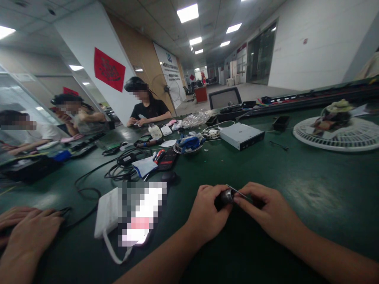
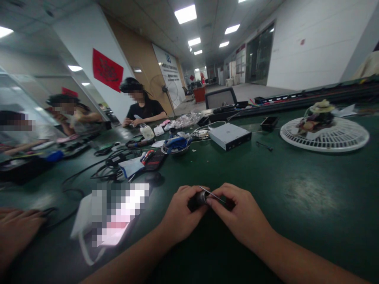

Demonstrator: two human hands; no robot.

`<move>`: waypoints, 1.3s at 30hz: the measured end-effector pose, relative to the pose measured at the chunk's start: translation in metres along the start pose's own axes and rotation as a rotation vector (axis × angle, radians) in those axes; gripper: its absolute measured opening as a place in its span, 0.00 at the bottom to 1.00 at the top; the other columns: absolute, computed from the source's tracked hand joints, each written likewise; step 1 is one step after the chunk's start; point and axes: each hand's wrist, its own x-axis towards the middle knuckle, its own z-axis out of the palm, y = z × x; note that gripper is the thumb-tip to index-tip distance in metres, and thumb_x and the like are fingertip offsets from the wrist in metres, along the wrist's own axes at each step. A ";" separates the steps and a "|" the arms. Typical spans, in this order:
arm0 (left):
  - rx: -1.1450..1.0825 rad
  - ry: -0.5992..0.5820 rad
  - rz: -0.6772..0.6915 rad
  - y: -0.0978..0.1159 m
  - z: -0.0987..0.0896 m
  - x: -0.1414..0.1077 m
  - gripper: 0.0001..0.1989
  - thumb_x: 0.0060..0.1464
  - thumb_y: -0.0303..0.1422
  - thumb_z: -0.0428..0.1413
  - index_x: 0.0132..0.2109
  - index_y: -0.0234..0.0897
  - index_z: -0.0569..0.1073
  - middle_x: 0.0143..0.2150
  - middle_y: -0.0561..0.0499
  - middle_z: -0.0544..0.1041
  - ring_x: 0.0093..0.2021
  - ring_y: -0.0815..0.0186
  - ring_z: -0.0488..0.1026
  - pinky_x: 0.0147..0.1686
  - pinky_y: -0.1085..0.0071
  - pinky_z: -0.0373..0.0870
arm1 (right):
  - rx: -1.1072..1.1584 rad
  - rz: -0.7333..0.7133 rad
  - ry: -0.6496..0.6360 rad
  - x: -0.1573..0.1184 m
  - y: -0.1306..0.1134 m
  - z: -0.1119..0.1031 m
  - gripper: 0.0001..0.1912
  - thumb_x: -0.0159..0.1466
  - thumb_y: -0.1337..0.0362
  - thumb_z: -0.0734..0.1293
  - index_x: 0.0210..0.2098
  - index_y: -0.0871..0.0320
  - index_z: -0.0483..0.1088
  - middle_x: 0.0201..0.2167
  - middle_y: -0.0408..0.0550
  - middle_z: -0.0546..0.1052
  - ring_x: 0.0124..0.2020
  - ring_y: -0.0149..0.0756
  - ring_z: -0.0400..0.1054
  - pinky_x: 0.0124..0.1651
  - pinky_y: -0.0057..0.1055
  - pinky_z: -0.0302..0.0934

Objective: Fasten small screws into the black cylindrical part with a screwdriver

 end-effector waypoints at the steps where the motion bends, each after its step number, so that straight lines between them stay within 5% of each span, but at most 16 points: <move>1: -0.001 -0.001 -0.001 0.000 0.000 0.000 0.14 0.54 0.28 0.62 0.47 0.46 0.76 0.45 0.57 0.81 0.46 0.62 0.74 0.53 0.59 0.63 | 0.001 0.005 0.000 0.000 0.000 0.000 0.09 0.67 0.57 0.67 0.37 0.52 0.78 0.34 0.44 0.78 0.34 0.35 0.72 0.37 0.32 0.64; 12: 0.025 0.001 0.015 -0.003 0.001 0.000 0.15 0.53 0.26 0.61 0.48 0.44 0.77 0.46 0.54 0.82 0.46 0.61 0.76 0.55 0.58 0.65 | 0.004 -0.002 -0.088 0.000 -0.003 0.000 0.06 0.67 0.64 0.65 0.38 0.53 0.76 0.33 0.42 0.77 0.32 0.33 0.69 0.35 0.31 0.61; 39: 0.024 -0.055 0.042 -0.001 -0.001 0.002 0.15 0.53 0.25 0.60 0.47 0.43 0.77 0.47 0.53 0.81 0.47 0.60 0.75 0.54 0.59 0.66 | -0.003 -0.074 0.033 -0.002 -0.003 -0.001 0.06 0.65 0.63 0.67 0.38 0.53 0.78 0.35 0.45 0.76 0.33 0.34 0.70 0.33 0.30 0.62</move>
